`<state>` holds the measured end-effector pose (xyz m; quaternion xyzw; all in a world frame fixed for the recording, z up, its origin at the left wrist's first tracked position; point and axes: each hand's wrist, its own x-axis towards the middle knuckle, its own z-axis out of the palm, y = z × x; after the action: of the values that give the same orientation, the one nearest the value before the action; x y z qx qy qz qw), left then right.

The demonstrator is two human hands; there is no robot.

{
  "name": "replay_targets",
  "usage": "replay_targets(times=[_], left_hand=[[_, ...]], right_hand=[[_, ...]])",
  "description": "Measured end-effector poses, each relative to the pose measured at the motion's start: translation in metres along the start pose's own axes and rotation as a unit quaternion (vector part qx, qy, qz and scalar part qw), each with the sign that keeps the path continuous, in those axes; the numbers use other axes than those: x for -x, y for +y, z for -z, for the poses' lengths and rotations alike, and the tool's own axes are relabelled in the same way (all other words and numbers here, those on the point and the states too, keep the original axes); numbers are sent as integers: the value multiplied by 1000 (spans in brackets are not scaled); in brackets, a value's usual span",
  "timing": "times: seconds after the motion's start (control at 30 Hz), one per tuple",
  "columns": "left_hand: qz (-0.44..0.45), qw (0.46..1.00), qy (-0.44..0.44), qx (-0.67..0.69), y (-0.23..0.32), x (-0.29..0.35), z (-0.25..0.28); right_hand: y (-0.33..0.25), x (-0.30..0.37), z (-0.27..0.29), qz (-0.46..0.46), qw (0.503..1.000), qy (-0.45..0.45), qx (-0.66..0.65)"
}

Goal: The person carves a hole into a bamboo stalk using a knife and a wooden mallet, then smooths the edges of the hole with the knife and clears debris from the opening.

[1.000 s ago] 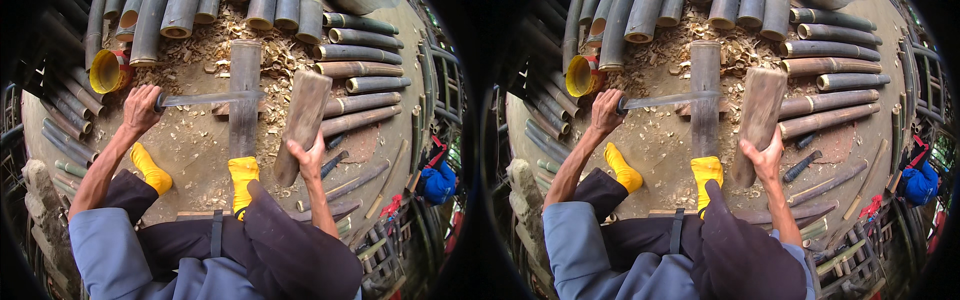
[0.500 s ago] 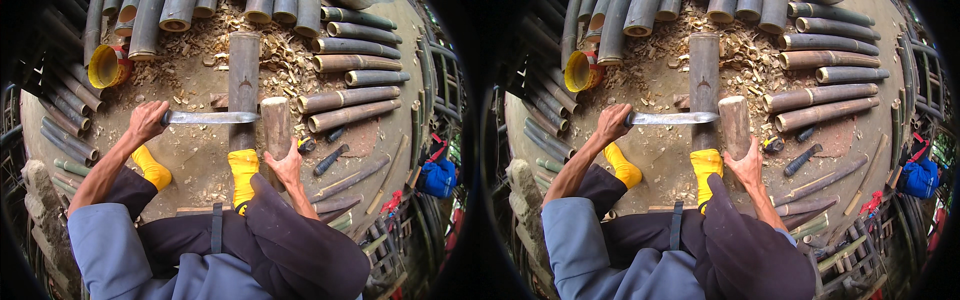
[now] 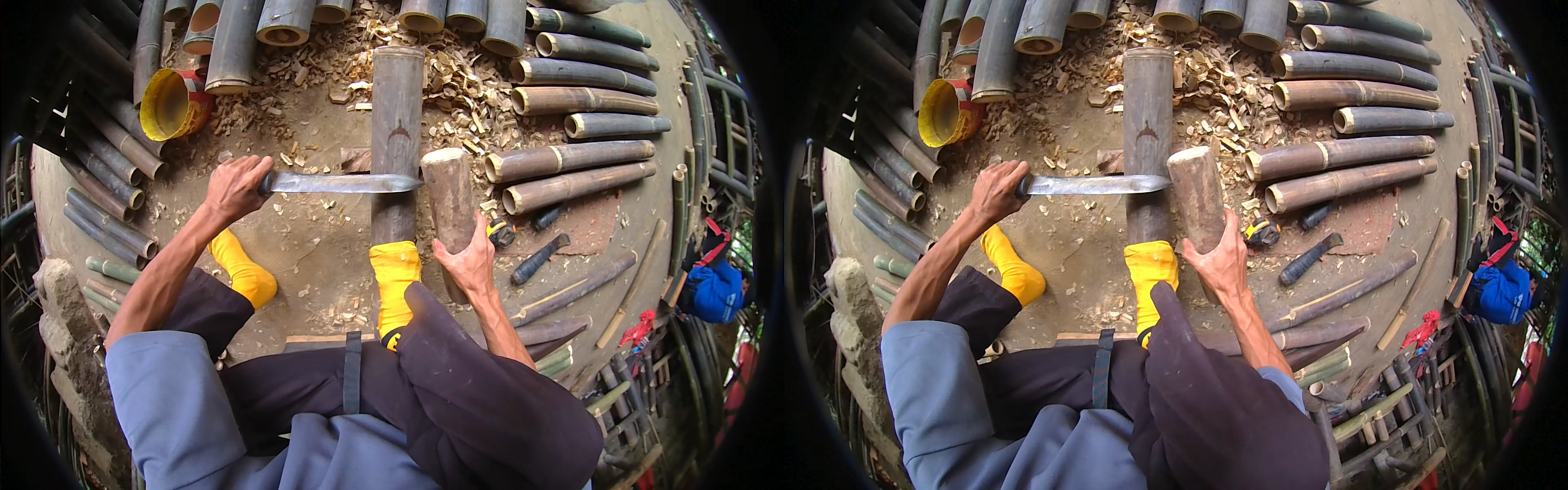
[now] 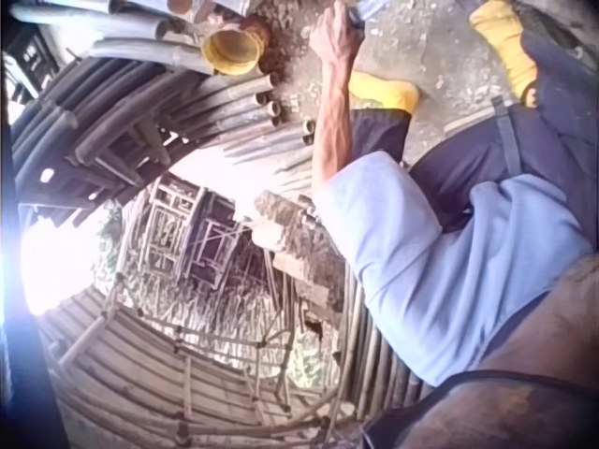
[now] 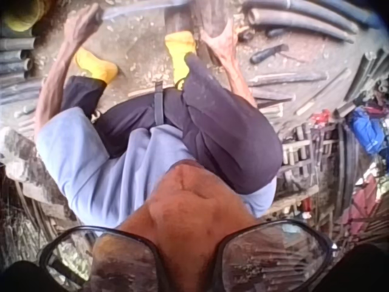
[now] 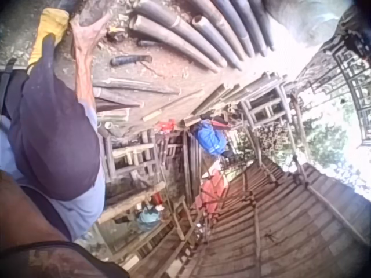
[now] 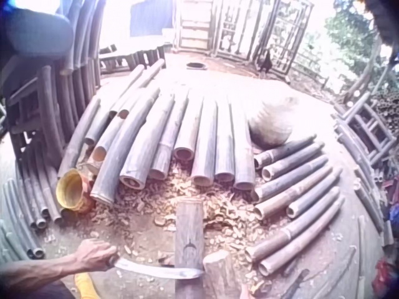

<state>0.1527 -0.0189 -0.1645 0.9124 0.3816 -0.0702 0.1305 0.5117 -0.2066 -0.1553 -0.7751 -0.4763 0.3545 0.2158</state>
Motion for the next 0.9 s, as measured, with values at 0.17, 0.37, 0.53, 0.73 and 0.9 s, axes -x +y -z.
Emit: replay_targets(times=[0.17, 0.37, 0.53, 0.73, 0.9], left_hand=[[-2, 1000, -3, 6, 1, 0, -1], [3, 1000, -9, 13, 2, 1, -2], [3, 999, -10, 30, 4, 0, 2], [11, 995, -91, 44, 1, -12, 6], [-2, 997, -69, 25, -4, -13, 6]], right_hand=[[0, -3, 3, -2, 1000, -9, -12], [-1, -4, 4, 17, 1000, -3, -10], [3, -7, 6, 30, 1000, -6, -8], [1, -16, 43, 196, 973, -64, 100], [-40, -55, 80, 644, 736, -148, 144]])
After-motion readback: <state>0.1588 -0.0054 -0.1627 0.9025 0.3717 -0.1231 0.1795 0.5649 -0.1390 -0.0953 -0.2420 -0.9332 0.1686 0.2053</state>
